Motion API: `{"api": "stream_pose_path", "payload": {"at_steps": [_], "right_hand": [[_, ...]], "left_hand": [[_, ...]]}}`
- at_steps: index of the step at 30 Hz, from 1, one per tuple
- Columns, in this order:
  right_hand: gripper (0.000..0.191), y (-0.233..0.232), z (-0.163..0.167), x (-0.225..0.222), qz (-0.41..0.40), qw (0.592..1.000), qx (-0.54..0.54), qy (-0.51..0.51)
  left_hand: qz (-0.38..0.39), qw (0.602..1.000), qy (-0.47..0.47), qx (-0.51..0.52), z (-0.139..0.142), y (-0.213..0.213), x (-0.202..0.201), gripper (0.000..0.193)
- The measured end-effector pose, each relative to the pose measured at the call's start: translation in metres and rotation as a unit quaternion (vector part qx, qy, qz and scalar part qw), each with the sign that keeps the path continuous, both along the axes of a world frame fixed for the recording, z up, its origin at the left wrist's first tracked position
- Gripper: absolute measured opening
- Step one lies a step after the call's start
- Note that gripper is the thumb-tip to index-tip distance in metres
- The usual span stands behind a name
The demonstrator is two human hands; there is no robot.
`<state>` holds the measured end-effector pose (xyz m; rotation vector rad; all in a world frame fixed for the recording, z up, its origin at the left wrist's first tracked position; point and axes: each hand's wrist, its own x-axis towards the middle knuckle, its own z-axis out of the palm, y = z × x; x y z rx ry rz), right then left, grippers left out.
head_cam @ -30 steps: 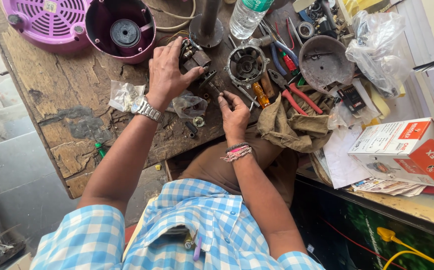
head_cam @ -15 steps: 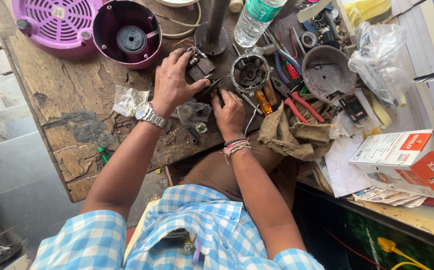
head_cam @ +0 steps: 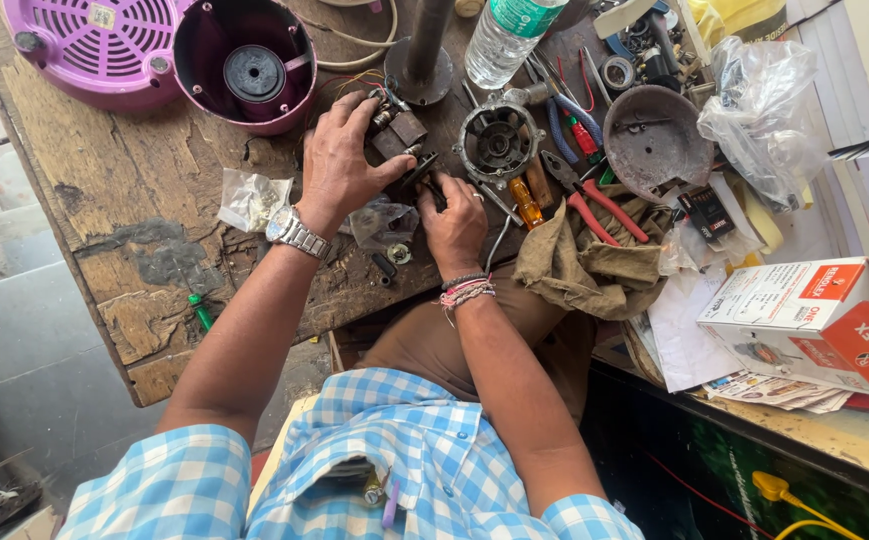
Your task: The person assembles small electrical components on a cluttered workbench. They repeatedly open plastic bags, remove small metal parts, and place them into a motor housing while handling various tools and parts.
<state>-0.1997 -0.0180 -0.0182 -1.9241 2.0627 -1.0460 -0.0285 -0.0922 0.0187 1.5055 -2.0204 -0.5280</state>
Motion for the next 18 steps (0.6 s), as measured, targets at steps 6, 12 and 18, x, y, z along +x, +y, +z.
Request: {"api": "stream_pose_path", "payload": {"at_steps": [6, 12, 18], "right_hand": [[0.025, 0.004, -0.001, -0.003, -0.022, 1.000, 0.017, -0.005], [0.024, 0.038, 0.006, -0.020, -0.039, 0.996, 0.074, 0.035], [0.038, 0.053, -0.003, -0.019, 0.021, 0.996, 0.082, 0.007]], "left_hand": [[0.001, 1.000, -0.002, 0.006, 0.000, -0.001, 0.000, 0.090], [-0.006, 1.000, 0.007, -0.005, -0.005, -0.001, 0.001, 0.090], [-0.001, 1.000, -0.008, 0.002, -0.004, -0.002, 0.000, 0.089]]}}
